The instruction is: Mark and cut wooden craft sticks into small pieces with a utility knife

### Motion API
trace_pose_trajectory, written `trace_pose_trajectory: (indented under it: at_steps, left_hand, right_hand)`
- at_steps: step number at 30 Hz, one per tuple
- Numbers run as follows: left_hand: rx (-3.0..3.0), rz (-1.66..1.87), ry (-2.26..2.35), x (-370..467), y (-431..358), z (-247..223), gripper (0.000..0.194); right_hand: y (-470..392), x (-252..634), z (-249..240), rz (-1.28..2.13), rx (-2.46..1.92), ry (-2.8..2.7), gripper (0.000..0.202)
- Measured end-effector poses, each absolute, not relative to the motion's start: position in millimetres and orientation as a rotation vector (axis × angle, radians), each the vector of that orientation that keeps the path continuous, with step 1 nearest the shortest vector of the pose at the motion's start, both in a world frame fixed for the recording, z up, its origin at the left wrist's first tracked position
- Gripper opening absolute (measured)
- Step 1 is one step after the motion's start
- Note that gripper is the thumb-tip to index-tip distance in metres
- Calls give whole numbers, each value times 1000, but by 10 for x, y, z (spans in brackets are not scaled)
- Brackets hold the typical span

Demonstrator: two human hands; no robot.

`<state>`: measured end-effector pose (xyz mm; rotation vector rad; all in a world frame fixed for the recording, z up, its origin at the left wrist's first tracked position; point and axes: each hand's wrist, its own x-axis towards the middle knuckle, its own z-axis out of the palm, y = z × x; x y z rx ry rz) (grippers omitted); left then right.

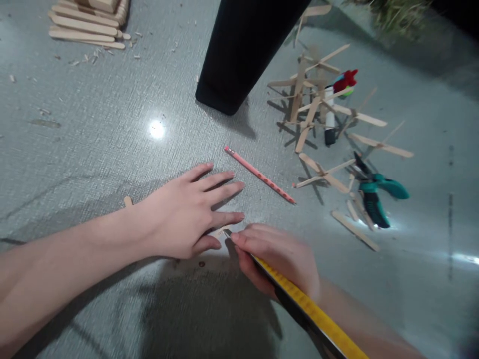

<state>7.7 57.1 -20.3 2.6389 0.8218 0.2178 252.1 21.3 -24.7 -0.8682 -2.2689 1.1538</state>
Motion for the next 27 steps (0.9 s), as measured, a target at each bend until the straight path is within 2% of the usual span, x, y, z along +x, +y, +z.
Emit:
trace_pose_trajectory:
  at_steps: [4,8,13,17,22,27]
  left_hand:
    - [2610,209,839,75,569,-204,56]
    - [2582,211,842,73,572,-208,56]
    - [2584,201,832,80,567,-217,57]
    - [2589,204,831,81,572,-213,57]
    - [2572,213,831,88,577,-218,57]
    - [2575,249,820,82,563,-239,61]
  right_hand:
    - [236,2504,-191,1233,-698,-2336,25]
    - [258,2437,-102,1276,-758,-2314,24]
    - [260,2418,-72,1447,-921,-2229,42]
    - [257,2445,-121,1219,-836,-2254,25]
    - [281,2414,-140,1090,-760,-2257,43]
    - [287,2406,-121,1124,-786,-2294,40]
